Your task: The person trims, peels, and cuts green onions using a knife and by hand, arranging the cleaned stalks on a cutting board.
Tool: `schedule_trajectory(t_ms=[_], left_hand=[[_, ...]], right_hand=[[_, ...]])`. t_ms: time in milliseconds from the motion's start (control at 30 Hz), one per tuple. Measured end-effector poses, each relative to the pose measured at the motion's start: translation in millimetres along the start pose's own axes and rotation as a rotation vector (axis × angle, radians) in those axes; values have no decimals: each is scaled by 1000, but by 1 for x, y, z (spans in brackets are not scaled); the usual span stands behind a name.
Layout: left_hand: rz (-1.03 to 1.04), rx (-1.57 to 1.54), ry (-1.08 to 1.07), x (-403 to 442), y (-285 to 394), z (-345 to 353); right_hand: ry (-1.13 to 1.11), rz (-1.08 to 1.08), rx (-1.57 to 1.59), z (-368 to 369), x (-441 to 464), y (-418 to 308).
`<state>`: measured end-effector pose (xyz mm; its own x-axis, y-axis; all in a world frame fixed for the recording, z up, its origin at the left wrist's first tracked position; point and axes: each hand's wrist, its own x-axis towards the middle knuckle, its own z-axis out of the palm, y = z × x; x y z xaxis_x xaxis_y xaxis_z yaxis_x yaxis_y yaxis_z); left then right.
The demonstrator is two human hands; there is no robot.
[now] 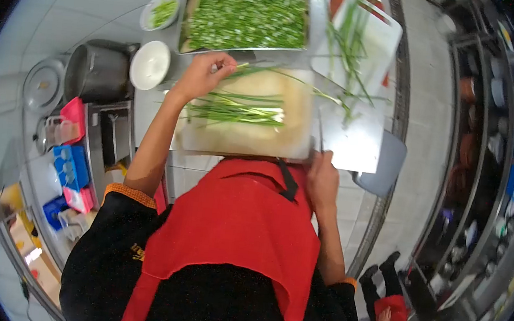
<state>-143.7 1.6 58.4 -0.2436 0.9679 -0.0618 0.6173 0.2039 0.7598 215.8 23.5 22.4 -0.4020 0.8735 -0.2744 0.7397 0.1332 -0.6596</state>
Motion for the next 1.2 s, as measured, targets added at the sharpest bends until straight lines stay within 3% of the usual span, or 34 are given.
schedule_trajectory(t_ms=[100,133,167,200,233,267,367,433,567,667,700,800,900,967,1133,1200], left_hand=[[-11,21,234,-10,-51,-45],[-136,59,301,-9,-61,-62],[-170,206,353,-6,-67,-82],[-69,267,401,0,-89,-105],[-204,488,426,6,-78,-126],[-154,641,451,16,-100,-146],[-217,710,579,36,-75,-156],[-53,719,650,40,-47,-144],[257,430,419,30,-30,-60],[145,491,112,19,-7,-3],[158,486,106,15,-9,8],[-79,626,12,7,-18,23],[-166,645,-65,-4,-24,13],[-217,685,-73,-12,-30,7],[-316,700,-50,-26,-44,1],[-141,667,92,-29,-37,0]], right_hand=[[-28,32,13,2,4,7],[-30,19,14,3,7,6],[-45,26,21,2,9,7],[-57,39,22,0,8,10],[-51,50,6,-1,9,13],[-52,22,-57,0,12,17],[-24,30,-117,-7,20,15],[14,57,-93,-8,25,15],[193,-75,-30,-9,41,17],[282,-300,24,-10,71,16],[294,-337,68,-10,83,11],[319,-442,90,-5,119,9],[209,-502,53,3,141,11],[75,-523,-3,5,149,10],[89,-490,-52,-6,154,2],[149,-493,29,-21,156,-7]])
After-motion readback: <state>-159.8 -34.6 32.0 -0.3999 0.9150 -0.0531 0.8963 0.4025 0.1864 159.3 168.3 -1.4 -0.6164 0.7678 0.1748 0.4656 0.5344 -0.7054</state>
